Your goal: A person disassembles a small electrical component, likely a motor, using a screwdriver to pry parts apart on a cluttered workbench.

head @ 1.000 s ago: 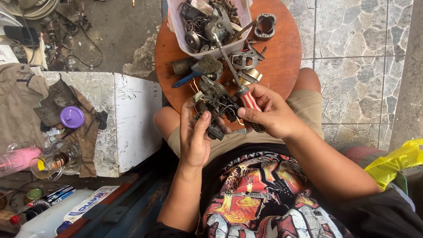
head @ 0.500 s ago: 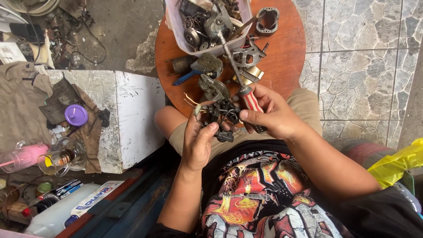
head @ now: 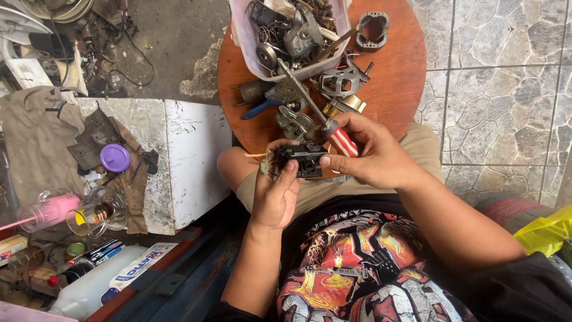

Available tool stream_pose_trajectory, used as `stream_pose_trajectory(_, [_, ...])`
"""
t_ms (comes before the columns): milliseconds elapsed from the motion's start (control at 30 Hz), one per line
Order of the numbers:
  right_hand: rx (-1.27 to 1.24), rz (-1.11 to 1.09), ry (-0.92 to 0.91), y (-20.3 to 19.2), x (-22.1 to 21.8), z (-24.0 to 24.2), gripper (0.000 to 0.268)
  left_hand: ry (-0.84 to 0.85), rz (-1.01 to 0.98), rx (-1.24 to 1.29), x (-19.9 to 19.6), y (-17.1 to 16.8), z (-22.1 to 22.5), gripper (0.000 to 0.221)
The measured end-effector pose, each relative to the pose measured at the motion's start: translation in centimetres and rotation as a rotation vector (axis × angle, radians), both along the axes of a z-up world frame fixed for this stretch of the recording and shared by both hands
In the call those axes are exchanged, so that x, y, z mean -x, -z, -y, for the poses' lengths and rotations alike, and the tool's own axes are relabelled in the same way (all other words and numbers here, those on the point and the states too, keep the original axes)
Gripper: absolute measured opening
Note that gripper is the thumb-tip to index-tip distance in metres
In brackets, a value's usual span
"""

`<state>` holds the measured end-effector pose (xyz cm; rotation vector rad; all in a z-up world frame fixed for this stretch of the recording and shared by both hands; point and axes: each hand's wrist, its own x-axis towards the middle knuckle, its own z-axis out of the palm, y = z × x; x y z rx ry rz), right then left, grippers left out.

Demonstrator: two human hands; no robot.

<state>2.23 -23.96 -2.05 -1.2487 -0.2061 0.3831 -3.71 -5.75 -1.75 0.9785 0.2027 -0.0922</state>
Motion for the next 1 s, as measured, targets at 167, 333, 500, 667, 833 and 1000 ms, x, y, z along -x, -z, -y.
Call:
stream_pose_trajectory(167, [0.001, 0.012, -0.007, -1.6, -1.7, 0.4, 0.041, 0.115, 0.032, 0.039, 0.3, 0.9, -1.8, 0.056])
stream_pose_trajectory(333, [0.012, 0.066, -0.122, -2.5, -3.2, 0.4, 0.042, 0.198, 0.059, -0.052, -0.4, 1.5, -3.9, 0.069])
stream_pose_trajectory(500, [0.092, 0.116, -0.195, -2.6, -4.7, 0.6, 0.041, 0.442, 0.054, 0.245, -1.5, 2.3, -6.1, 0.095])
stream_pose_trajectory(667, [0.204, 0.189, -0.240, -2.8, -4.9, -0.3, 0.041, 0.342, -0.046, -0.029, -1.6, 1.5, -4.5, 0.052])
stream_pose_trajectory(833, [0.243, 0.496, -0.066, -2.4, -5.9, -0.6, 0.030, 0.167, -0.056, -0.064, -2.8, 0.4, -3.2, 0.049])
stream_pose_trajectory(1000, [0.103, 0.221, 0.021, -2.7, -4.7, 1.0, 0.052, 0.072, -0.169, 0.216, -2.0, 2.5, -5.0, 0.037])
